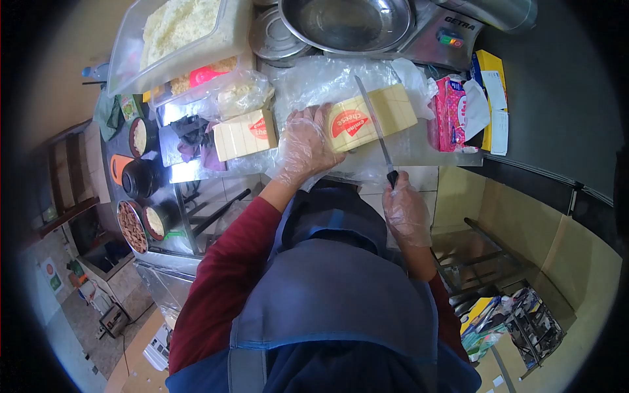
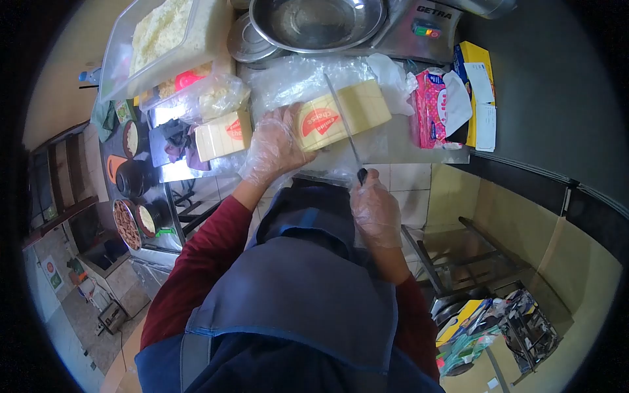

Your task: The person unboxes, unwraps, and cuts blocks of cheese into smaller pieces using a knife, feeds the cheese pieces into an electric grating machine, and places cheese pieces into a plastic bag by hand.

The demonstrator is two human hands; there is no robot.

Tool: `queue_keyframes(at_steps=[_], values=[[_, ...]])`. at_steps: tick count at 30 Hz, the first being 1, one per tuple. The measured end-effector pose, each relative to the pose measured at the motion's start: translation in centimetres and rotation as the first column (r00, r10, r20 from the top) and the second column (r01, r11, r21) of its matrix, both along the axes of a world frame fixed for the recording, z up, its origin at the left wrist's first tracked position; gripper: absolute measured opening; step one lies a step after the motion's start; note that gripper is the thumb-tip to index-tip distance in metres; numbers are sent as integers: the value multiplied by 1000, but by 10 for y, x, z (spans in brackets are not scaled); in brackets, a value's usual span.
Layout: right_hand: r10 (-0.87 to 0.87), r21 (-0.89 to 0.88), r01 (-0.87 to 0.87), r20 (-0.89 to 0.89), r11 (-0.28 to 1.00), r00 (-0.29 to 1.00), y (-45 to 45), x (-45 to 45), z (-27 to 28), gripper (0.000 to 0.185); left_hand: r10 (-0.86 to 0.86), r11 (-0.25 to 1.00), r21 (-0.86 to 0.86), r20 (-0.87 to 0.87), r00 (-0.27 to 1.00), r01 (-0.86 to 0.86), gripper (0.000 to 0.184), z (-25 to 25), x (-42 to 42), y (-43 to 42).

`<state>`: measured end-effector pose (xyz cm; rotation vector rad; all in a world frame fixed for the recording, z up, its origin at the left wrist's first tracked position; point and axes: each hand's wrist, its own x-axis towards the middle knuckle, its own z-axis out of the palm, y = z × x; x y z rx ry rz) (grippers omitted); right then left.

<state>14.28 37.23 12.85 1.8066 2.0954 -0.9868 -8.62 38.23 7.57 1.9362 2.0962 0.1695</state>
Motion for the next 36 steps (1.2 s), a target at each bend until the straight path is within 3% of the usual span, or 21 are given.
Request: queue_keyframes(at_steps=[13, 16, 18, 21, 32, 34, 36], values=[[46, -42, -45, 6, 998, 999, 8, -36, -6, 29, 9, 1000, 12, 16, 1000, -9, 99, -7, 0, -2], [41, -57, -39, 34, 998, 999, 8, -37, -7, 29, 17, 999, -43, 7, 1000, -17, 102, 2, 3, 1], [46, -55, -44, 44, 998, 998, 9, -39, -3, 30, 46, 984, -166, -99, 994, -62, 104, 11, 11, 5], [56, -71, -51, 70, 996, 996, 11, -45, 5, 30, 76, 979, -178, -145, 986, -102, 105, 4, 19, 8], [106, -121, -94, 96, 988, 990, 16, -45, 27, 36, 103, 980, -165, -77, 992, -114, 103, 1, 16, 9], [119, -143, -95, 166, 985, 979, 12, -41, 29, 36, 95, 984, -146, -75, 993, -105, 103, 1, 18, 8], [126, -107, -114, 116, 988, 985, 20, -47, 17, 36, 93, 978, -177, -99, 991, -110, 103, 3, 18, 9]])
